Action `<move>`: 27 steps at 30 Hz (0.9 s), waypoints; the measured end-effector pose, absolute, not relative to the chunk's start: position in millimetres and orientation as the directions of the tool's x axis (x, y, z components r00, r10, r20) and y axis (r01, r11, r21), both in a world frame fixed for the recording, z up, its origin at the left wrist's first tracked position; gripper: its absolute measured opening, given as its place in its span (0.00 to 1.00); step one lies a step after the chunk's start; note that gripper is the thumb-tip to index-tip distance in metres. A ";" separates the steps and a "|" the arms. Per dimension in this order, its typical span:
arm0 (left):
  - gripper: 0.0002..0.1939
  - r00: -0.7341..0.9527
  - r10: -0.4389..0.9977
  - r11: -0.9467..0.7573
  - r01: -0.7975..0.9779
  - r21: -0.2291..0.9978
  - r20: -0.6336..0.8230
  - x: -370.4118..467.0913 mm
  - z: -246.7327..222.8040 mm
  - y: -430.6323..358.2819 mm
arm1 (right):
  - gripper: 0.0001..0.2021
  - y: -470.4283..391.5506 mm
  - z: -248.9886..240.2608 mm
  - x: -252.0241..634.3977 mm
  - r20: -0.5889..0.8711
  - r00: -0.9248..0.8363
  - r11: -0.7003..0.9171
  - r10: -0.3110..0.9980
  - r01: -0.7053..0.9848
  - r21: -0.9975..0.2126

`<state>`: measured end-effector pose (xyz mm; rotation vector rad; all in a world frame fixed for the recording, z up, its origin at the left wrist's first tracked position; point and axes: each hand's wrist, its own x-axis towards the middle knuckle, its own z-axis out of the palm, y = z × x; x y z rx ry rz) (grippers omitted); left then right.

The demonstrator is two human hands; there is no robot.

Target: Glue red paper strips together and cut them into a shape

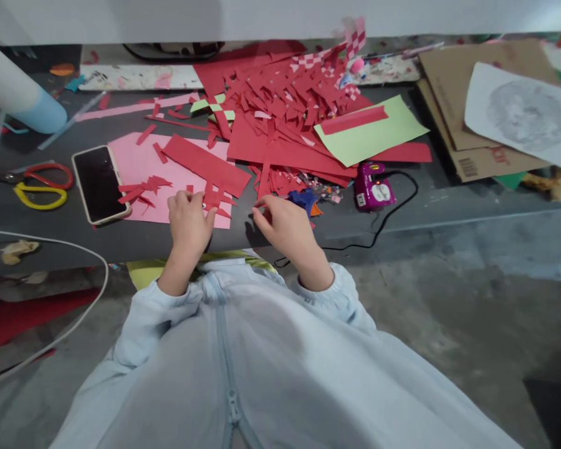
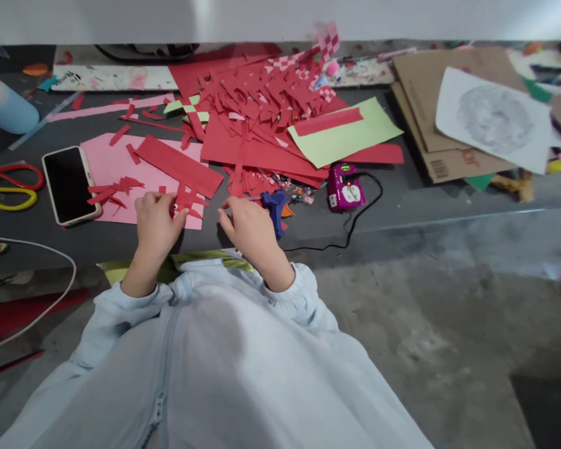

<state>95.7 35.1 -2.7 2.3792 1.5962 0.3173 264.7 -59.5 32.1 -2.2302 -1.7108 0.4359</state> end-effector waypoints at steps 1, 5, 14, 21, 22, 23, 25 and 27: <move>0.20 0.374 0.926 -0.366 0.864 0.345 0.046 96.1 -3.5 35.3 | 0.14 -56.3 32.8 263.5 -0.057 0.221 -0.224 0.974 0.884 -0.410; 0.18 0.378 0.925 -0.367 0.853 0.371 0.047 97.1 -6.6 34.8 | 0.16 -41.3 30.7 260.4 -0.070 0.129 -0.146 0.989 0.898 -0.415; 0.25 0.346 0.936 -0.348 0.868 0.354 0.072 90.2 -11.2 32.3 | 0.16 9.6 15.5 239.5 -0.125 0.027 -0.078 0.992 0.903 -0.424; 0.21 0.360 0.929 -0.367 0.868 0.334 0.085 89.3 -9.1 27.7 | 0.17 25.1 11.5 230.7 -0.152 0.050 -0.102 0.987 0.929 -0.355; 0.21 0.359 0.930 -0.363 0.869 0.337 0.075 89.7 -8.1 27.2 | 0.16 25.9 11.2 230.7 -0.153 0.047 -0.100 0.987 0.928 -0.359; 0.21 0.358 0.932 -0.357 0.870 0.340 0.063 90.2 -7.1 26.8 | 0.16 26.5 10.9 230.7 -0.158 0.049 -0.104 0.986 0.926 -0.364; 0.22 0.354 0.934 -0.345 0.873 0.343 0.039 91.2 -5.5 26.1 | 0.15 27.6 10.9 230.8 -0.166 0.067 -0.126 0.984 0.919 -0.374; 0.25 0.353 0.935 -0.340 0.874 0.346 0.025 91.5 -4.9 25.9 | 0.14 28.0 12.1 231.3 -0.162 0.088 -0.145 0.983 0.909 -0.390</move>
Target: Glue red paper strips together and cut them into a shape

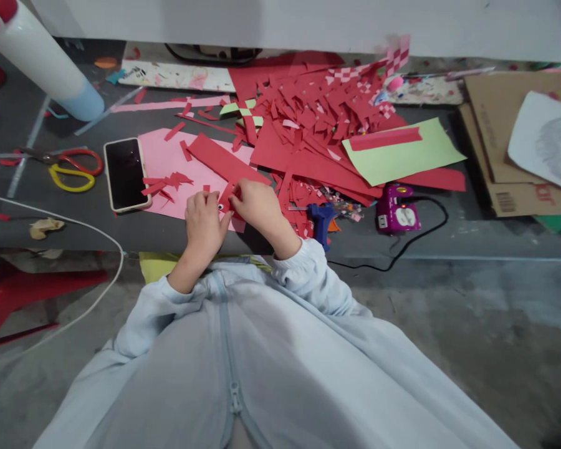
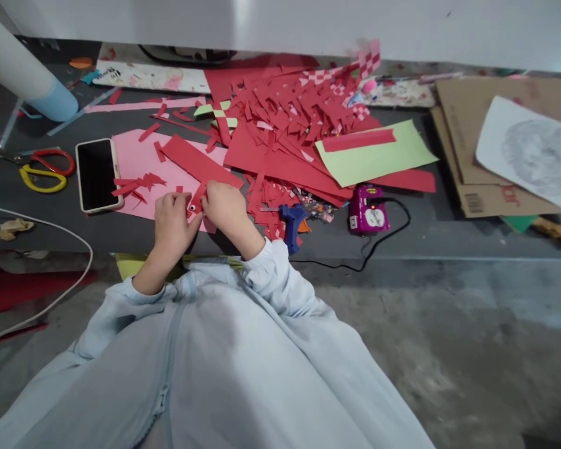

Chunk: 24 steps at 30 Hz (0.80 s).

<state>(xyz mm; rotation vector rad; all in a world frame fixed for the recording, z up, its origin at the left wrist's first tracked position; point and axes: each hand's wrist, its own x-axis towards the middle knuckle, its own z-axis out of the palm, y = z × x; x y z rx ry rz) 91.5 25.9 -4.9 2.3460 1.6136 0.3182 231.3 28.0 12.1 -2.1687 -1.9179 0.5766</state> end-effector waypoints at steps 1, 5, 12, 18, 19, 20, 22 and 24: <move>0.26 0.353 0.935 -0.338 0.875 0.347 0.022 91.1 -5.0 26.1 | 0.13 27.8 13.2 231.8 -0.156 0.095 -0.151 0.983 0.903 -0.403; 0.26 0.343 0.939 -0.329 0.860 0.391 0.036 86.2 -6.5 31.2 | 0.10 24.3 20.1 236.0 -0.129 0.114 -0.164 0.985 0.849 -0.502; 0.09 0.316 0.947 -0.115 0.488 0.865 -0.052 75.4 -2.0 44.0 | 0.07 13.6 32.7 242.3 -0.089 0.177 -0.188 0.980 0.684 -0.705; 0.16 0.227 0.957 0.146 0.163 0.976 -0.181 69.5 8.5 38.6 | 0.09 1.6 37.9 239.0 0.138 0.117 0.027 0.984 0.661 -0.750; 0.17 0.225 0.953 0.174 0.143 0.974 -0.203 67.8 11.3 37.0 | 0.09 0.2 37.4 238.6 0.164 0.073 0.078 0.984 0.651 -0.755; 0.18 0.232 0.946 0.203 0.121 0.972 -0.227 65.8 14.1 35.3 | 0.09 -0.9 36.5 238.3 0.183 0.032 0.120 0.983 0.640 -0.759; 0.19 0.258 0.932 0.242 0.081 0.967 -0.255 61.6 19.5 31.8 | 0.08 -1.9 34.1 237.6 0.201 -0.019 0.170 0.979 0.616 -0.770; 0.19 0.290 0.923 0.251 0.043 0.967 -0.252 57.8 23.5 28.0 | 0.07 -1.6 31.7 236.6 0.215 -0.034 0.194 0.976 0.584 -0.788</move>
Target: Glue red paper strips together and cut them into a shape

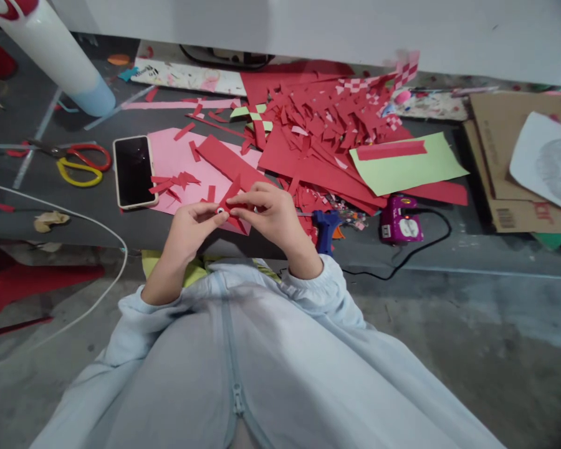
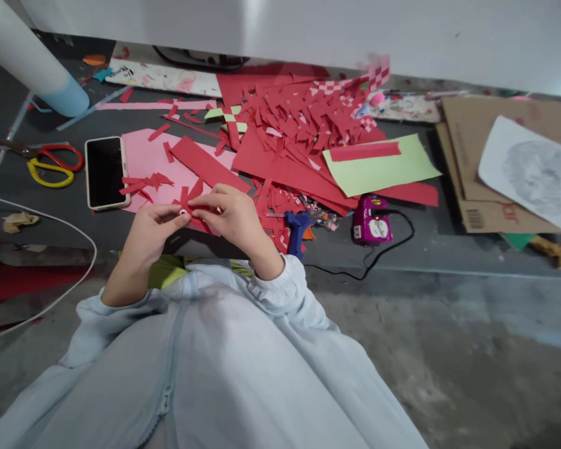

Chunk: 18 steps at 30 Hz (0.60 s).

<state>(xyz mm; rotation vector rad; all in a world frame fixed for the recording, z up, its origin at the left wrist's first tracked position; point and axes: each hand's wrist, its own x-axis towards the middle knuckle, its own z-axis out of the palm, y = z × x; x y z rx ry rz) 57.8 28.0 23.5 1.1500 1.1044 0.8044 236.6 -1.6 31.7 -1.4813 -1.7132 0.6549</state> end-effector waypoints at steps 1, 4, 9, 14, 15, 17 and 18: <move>0.19 0.306 0.919 0.250 0.031 0.968 -0.248 56.1 24.9 25.9 | 0.07 -1.1 30.8 236.0 0.225 -0.038 0.207 0.974 0.566 -0.798; 0.18 0.335 0.912 0.238 0.036 0.971 -0.236 51.6 27.2 19.5 | 0.05 0.9 29.2 233.7 0.246 -0.056 0.237 0.968 0.537 -0.810; 0.18 0.330 0.917 0.191 0.130 0.973 -0.224 43.6 31.3 8.3 | 0.04 -0.8 29.2 226.4 0.242 -0.117 0.267 0.963 0.537 -0.800; 0.17 0.322 0.928 0.148 0.144 0.978 -0.188 33.3 31.4 -2.7 | 0.09 -10.0 26.3 214.1 0.306 -0.168 0.346 0.937 0.575 -0.741; 0.17 0.319 0.929 0.145 0.147 0.978 -0.186 31.1 30.7 -5.0 | 0.09 -12.0 25.3 211.7 0.322 -0.179 0.363 0.930 0.590 -0.721; 0.19 0.317 0.930 0.138 0.160 0.977 -0.183 26.9 29.2 -9.9 | 0.09 -16.2 23.6 207.5 0.367 -0.204 0.410 0.908 0.612 -0.676; 0.19 0.320 0.930 0.131 0.167 0.977 -0.180 25.1 28.8 -12.5 | 0.09 -18.5 23.1 205.5 0.392 -0.217 0.437 0.894 0.617 -0.654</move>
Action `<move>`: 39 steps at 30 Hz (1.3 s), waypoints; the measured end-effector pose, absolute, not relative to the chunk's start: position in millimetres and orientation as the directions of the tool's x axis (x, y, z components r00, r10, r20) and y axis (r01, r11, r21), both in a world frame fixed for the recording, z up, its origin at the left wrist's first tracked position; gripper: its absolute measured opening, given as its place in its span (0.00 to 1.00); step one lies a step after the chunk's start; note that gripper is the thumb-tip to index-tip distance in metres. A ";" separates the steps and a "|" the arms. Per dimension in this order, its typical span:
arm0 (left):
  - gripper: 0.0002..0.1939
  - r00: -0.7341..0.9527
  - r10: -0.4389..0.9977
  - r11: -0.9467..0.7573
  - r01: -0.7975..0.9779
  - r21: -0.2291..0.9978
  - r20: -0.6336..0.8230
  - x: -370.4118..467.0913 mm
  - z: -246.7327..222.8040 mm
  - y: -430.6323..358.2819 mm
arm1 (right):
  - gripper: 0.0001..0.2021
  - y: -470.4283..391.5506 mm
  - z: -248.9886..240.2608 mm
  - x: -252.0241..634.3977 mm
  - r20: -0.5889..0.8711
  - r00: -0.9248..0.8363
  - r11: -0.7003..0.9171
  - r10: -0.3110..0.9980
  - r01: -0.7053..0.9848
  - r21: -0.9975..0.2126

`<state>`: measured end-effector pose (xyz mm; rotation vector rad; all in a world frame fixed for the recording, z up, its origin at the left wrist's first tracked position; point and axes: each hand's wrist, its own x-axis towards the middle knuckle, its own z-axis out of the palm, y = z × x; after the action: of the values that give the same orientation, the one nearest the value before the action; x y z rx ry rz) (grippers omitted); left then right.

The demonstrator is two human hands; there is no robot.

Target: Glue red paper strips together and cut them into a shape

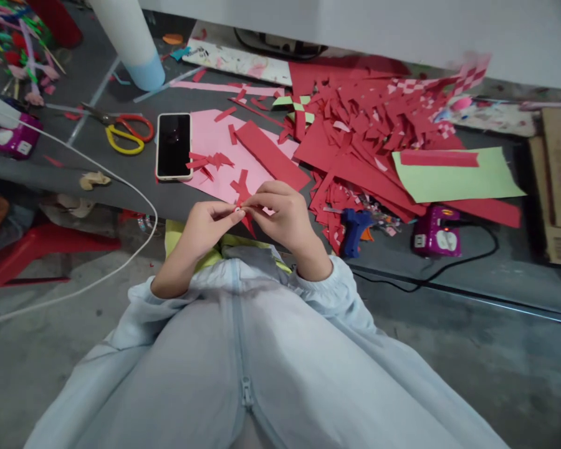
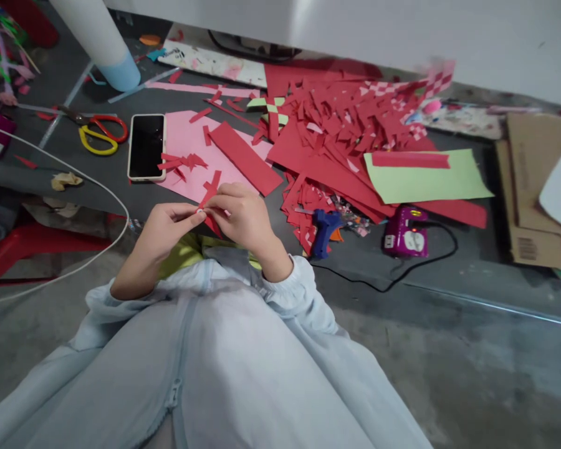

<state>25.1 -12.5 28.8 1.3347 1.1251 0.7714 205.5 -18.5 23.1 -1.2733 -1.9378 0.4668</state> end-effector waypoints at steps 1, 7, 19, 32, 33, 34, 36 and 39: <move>0.20 0.326 0.929 0.124 0.173 0.977 -0.175 23.5 28.8 -15.4 | 0.09 -21.1 22.9 203.7 0.414 -0.230 0.460 0.881 0.622 -0.634; 0.22 0.297 0.943 0.108 0.143 0.984 -0.146 18.4 31.6 -36.4 | 0.08 -43.7 28.0 194.4 0.411 -0.294 0.493 0.863 0.671 -0.553; 0.26 0.319 0.934 0.158 0.034 0.987 -0.161 19.5 9.8 -70.6 | 0.09 -84.7 25.3 186.9 0.276 -0.312 0.408 0.909 0.802 -0.435; 0.19 0.264 0.944 0.196 0.024 0.980 -0.196 11.6 0.5 -83.5 | 0.09 -91.4 14.0 195.9 0.391 -0.213 0.401 0.895 0.766 -0.502; 0.19 0.259 0.946 0.196 0.020 0.980 -0.194 10.8 -0.2 -84.8 | 0.09 -91.6 13.0 196.4 0.397 -0.205 0.402 0.895 0.755 -0.518; 0.19 0.256 0.947 0.195 0.014 0.981 -0.192 10.2 -1.0 -86.2 | 0.09 -92.0 12.0 196.6 0.400 -0.198 0.403 0.895 0.744 -0.534; 0.20 0.251 0.949 0.198 0.000 0.980 -0.191 9.1 -2.5 -89.3 | 0.11 -93.5 10.2 196.1 0.393 -0.186 0.396 0.901 0.725 -0.564; 0.23 0.244 0.948 0.215 -0.021 0.976 -0.203 7.6 -4.2 -93.7 | 0.15 -97.2 9.0 194.7 0.357 -0.175 0.370 0.918 0.704 -0.606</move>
<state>7.6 -93.7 -4.2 1.1254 1.0901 0.9006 194.7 -97.2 9.0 -1.3994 -1.9474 0.3979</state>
